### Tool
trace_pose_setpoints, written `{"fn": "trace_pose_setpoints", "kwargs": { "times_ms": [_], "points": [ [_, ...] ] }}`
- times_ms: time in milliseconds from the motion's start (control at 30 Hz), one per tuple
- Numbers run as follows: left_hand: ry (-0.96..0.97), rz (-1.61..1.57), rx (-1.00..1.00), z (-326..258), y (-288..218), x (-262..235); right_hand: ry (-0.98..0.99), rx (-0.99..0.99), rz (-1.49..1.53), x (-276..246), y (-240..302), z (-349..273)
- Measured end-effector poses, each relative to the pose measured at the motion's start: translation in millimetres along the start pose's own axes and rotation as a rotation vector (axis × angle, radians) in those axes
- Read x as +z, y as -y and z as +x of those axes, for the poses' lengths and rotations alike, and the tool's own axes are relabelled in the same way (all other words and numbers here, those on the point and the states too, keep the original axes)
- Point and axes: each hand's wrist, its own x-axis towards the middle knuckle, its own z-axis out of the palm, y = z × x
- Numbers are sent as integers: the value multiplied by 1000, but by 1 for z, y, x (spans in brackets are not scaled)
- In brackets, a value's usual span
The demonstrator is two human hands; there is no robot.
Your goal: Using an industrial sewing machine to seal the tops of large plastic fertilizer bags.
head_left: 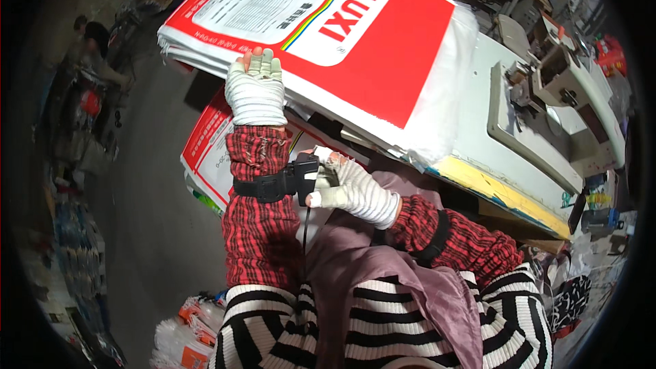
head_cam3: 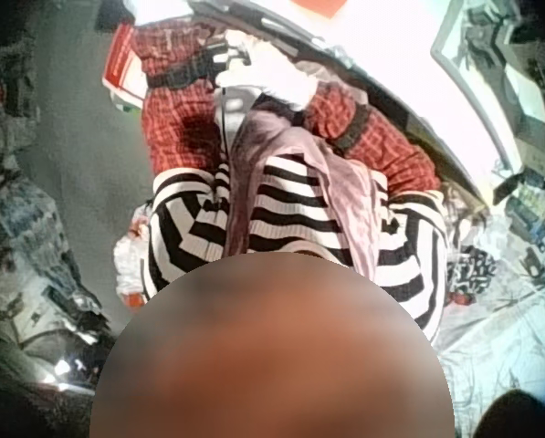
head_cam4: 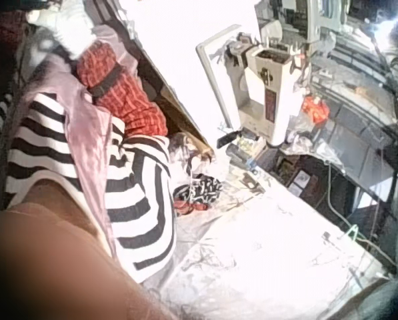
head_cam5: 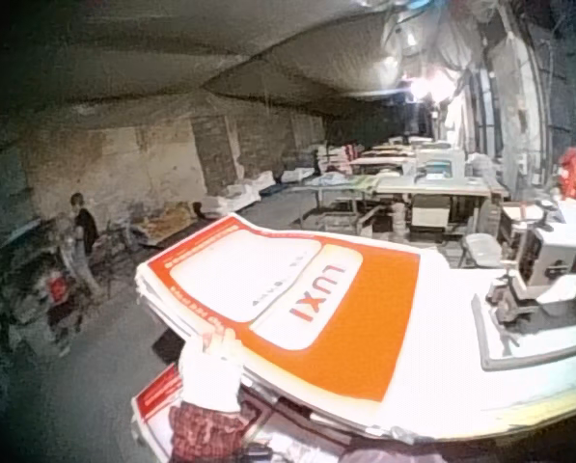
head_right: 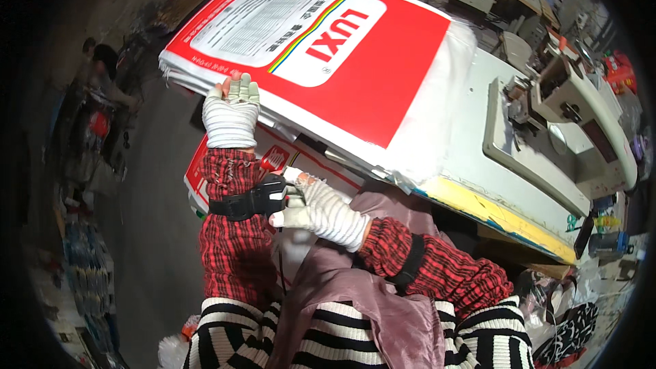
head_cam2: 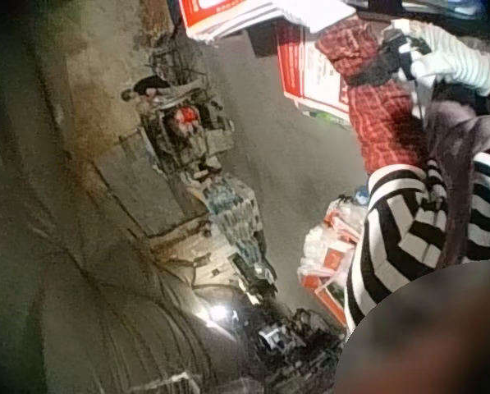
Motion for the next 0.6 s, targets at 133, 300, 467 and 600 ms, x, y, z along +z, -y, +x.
{"fn": "trace_pose_setpoints", "kwargs": {
  "times_ms": [133,300,467,600],
  "points": [
    [-80,-30,-74,-11,43,16,-106,-6,-61,-9,20,-12],
    [-114,-87,-89,-13,72,28,30,89,-59,-42,30,-28],
    [-125,-71,-42,-13,93,53,45,174,-72,-50,55,-48],
    [-47,356,303,-7,93,74,169,107,1,-54,45,-52]
  ]
}}
